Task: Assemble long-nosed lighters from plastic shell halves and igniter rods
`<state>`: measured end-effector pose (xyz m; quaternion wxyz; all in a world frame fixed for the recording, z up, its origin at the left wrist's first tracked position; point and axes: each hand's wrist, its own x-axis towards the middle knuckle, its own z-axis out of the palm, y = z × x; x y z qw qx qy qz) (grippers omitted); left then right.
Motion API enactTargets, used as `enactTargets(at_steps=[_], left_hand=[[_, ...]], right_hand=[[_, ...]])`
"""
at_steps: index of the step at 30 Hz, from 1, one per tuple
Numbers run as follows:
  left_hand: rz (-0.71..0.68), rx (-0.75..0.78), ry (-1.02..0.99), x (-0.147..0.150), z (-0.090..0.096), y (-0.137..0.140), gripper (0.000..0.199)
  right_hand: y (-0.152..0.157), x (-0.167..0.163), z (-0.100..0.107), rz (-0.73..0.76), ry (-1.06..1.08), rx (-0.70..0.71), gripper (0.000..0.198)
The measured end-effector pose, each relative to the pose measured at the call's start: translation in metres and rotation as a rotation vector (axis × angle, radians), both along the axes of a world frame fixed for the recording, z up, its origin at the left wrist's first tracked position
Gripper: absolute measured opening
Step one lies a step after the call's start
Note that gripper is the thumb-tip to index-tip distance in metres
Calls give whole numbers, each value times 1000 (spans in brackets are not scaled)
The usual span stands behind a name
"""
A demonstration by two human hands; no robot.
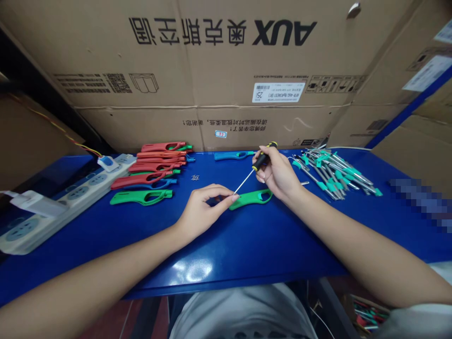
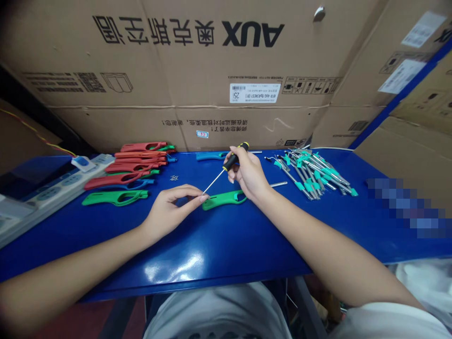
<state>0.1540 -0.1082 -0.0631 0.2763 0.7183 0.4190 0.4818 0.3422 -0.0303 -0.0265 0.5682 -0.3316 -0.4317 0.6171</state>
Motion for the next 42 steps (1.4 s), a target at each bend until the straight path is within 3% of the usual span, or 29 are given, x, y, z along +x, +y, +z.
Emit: enactTargets(at_steps=[32,37,42], left_hand=[[-14,59,14,-1,-2,0,7],[-13,43,2,-1,-3,0,5],[-4,6,23,-1,-6,0,7]], right_hand=[[1,-2,-5,-19,-52,43,35],[0,-2,-3,-37,-90,94,38],[-3,1,3,-27,-173,236,40]])
